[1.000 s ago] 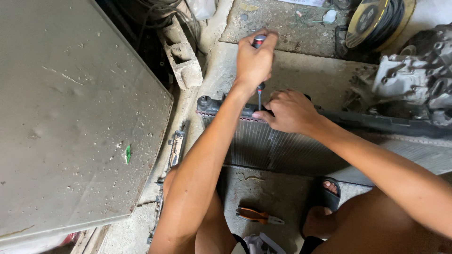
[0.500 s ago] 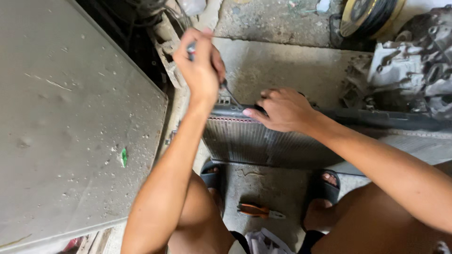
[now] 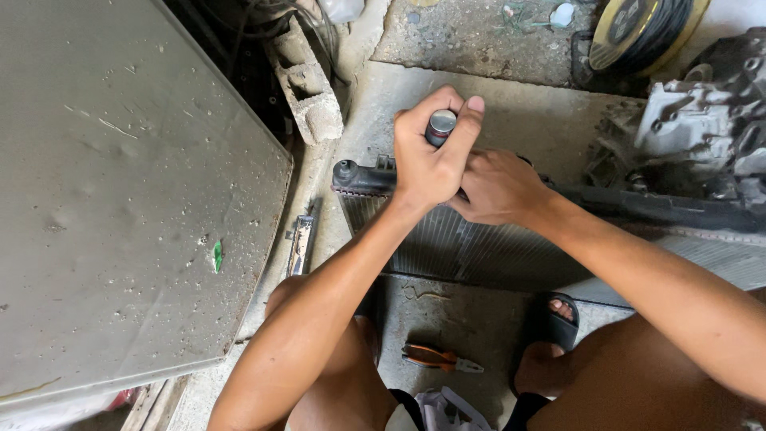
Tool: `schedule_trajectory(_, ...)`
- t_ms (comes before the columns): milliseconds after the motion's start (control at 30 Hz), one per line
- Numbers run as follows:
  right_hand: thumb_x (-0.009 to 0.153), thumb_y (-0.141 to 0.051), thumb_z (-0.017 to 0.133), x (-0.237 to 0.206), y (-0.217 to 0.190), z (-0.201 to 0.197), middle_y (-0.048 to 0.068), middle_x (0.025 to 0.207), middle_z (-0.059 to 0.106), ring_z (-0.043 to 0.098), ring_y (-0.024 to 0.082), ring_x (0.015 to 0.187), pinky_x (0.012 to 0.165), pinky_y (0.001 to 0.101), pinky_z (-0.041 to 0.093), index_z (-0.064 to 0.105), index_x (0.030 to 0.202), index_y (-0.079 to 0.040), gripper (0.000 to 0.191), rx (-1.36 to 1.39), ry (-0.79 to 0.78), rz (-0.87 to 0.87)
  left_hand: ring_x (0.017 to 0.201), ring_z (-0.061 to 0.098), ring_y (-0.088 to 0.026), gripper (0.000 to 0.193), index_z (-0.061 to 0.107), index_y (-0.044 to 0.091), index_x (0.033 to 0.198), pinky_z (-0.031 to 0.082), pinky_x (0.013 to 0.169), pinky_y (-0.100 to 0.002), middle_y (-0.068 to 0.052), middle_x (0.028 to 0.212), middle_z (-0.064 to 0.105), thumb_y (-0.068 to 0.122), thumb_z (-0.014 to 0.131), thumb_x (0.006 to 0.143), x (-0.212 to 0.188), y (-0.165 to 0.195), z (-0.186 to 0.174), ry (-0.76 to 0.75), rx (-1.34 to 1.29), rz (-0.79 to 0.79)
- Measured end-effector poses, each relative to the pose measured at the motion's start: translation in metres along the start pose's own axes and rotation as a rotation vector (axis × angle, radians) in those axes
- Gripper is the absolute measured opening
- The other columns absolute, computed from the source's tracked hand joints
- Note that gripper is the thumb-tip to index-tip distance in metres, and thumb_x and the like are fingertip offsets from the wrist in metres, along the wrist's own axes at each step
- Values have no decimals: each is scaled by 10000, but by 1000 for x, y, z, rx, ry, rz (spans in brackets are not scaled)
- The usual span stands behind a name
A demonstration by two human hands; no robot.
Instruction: The person uses a screwdriver to repeatedly pry and scrape along the top plastic edge of a car radiator. The person holds the radiator steady with the left hand while working the tool along the seam with the right hand.
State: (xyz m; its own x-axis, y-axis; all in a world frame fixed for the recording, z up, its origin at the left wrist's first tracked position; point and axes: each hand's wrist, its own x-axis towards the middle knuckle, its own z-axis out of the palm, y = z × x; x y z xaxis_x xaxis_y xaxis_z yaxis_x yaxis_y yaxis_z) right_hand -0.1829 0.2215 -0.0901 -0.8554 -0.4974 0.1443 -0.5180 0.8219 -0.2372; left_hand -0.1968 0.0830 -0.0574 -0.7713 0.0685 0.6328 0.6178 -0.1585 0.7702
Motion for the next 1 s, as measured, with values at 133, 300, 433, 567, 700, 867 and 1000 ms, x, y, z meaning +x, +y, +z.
schedule_trajectory(133, 846, -277, 690, -1, -9, -13, 205, 888, 744, 710, 400, 787, 716, 510, 570, 691, 924, -13, 275, 1, 57, -80, 641, 352, -17, 278, 556, 33, 768, 284, 554, -257, 67, 658, 416, 83, 677, 1014, 6, 8, 0, 8, -34, -14)
schedule_trajectory(300, 855, -210, 663, 5, -14, -16, 201, 904, 744, 713, 395, 801, 747, 501, 576, 684, 946, -9, 221, 34, -21, -20, 641, 357, -15, 270, 554, 31, 774, 292, 554, -253, 73, 666, 423, 79, 678, 1009, 7, 4, -3, 19, -38, -28)
schedule_trajectory(433, 852, -197, 656, 5, -19, -19, 200, 906, 744, 719, 380, 832, 781, 486, 580, 683, 936, -9, 208, 14, -50, -21, 634, 355, -16, 257, 569, 31, 774, 286, 553, -253, 75, 658, 425, 73, 677, 1003, 6, 4, -4, 7, -49, -29)
schedule_trajectory(567, 884, -307, 666, 6, -16, -18, 217, 937, 739, 716, 392, 870, 836, 498, 569, 709, 952, 7, 323, -51, -49, -56, 641, 361, -18, 271, 541, 26, 762, 292, 557, -253, 76, 669, 419, 53, 674, 997, 12, -6, -4, 25, -66, -49)
schedule_trajectory(700, 975, -437, 573, 9, -13, -10, 221, 1041, 730, 715, 392, 925, 880, 514, 557, 725, 1028, 21, 485, -129, -106, -52, 661, 368, -28, 266, 530, 20, 760, 307, 582, -263, 71, 684, 422, 35, 662, 990, 26, -28, -6, 70, -111, -42)
schedule_trajectory(867, 991, -480, 515, 11, -9, -5, 215, 1086, 721, 694, 393, 1011, 893, 511, 556, 752, 1024, -12, 525, -167, -138, 21, 604, 368, -36, 305, 530, 33, 719, 293, 536, -270, 73, 635, 426, 70, 677, 984, 40, -47, -4, 98, -117, -112)
schedule_trajectory(1000, 994, -490, 513, 15, -6, -5, 222, 1096, 717, 695, 384, 1026, 909, 501, 557, 770, 967, -18, 538, -188, -126, 21, 562, 363, -43, 336, 516, 47, 697, 293, 503, -279, 65, 600, 427, 110, 675, 987, 50, -53, -2, 103, -76, -136)
